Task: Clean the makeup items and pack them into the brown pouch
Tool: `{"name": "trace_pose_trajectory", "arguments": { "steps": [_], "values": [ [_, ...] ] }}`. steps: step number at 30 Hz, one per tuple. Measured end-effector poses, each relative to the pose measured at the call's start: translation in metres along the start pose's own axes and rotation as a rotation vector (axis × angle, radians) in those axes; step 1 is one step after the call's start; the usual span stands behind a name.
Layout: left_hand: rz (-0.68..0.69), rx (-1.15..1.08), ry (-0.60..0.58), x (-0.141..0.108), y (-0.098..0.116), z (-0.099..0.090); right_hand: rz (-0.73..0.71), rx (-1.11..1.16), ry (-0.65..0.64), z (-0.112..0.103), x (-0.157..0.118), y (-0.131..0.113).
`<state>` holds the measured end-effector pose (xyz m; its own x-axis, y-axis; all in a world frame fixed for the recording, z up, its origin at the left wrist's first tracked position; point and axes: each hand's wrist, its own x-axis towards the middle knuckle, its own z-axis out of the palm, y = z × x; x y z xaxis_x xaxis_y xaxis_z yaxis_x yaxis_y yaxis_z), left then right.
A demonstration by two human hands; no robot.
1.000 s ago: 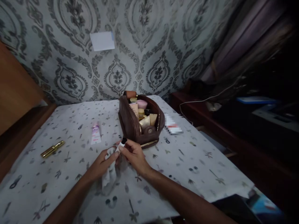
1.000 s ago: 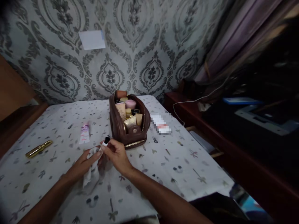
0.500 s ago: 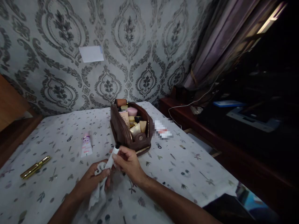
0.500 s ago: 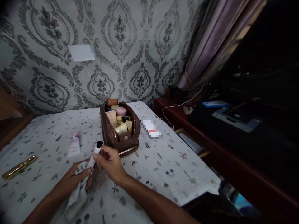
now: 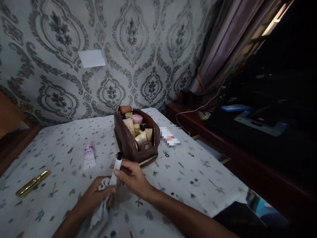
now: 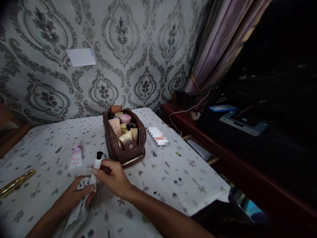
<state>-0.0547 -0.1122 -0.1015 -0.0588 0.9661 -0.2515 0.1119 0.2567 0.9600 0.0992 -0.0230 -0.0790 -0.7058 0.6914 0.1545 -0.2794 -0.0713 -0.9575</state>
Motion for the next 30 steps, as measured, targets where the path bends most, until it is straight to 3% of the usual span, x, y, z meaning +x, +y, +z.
{"name": "trace_pose_trajectory", "arguments": {
  "steps": [5,13,21,23,27,30],
  "values": [
    [-0.024,0.026,-0.142,0.001,0.003,0.0,-0.04,-0.025,0.053,-0.003,-0.003,-0.011],
    [-0.036,0.009,-0.221,0.002,0.008,0.004,-0.124,0.051,0.079,-0.007,-0.004,-0.015],
    [-0.151,-0.026,-0.126,0.001,-0.017,-0.002,-0.223,-0.132,0.114,-0.014,-0.008,-0.03],
    [-0.146,-0.005,-0.155,0.002,-0.019,-0.004,-0.246,-0.136,0.131,-0.018,-0.009,-0.037],
    [-0.089,0.062,-0.192,0.004,-0.008,0.0,-0.289,-0.148,0.248,-0.036,-0.016,-0.06],
    [-0.011,0.186,-0.053,0.003,0.01,0.012,-0.372,-0.246,0.379,-0.061,-0.023,-0.082]
  ]
}}
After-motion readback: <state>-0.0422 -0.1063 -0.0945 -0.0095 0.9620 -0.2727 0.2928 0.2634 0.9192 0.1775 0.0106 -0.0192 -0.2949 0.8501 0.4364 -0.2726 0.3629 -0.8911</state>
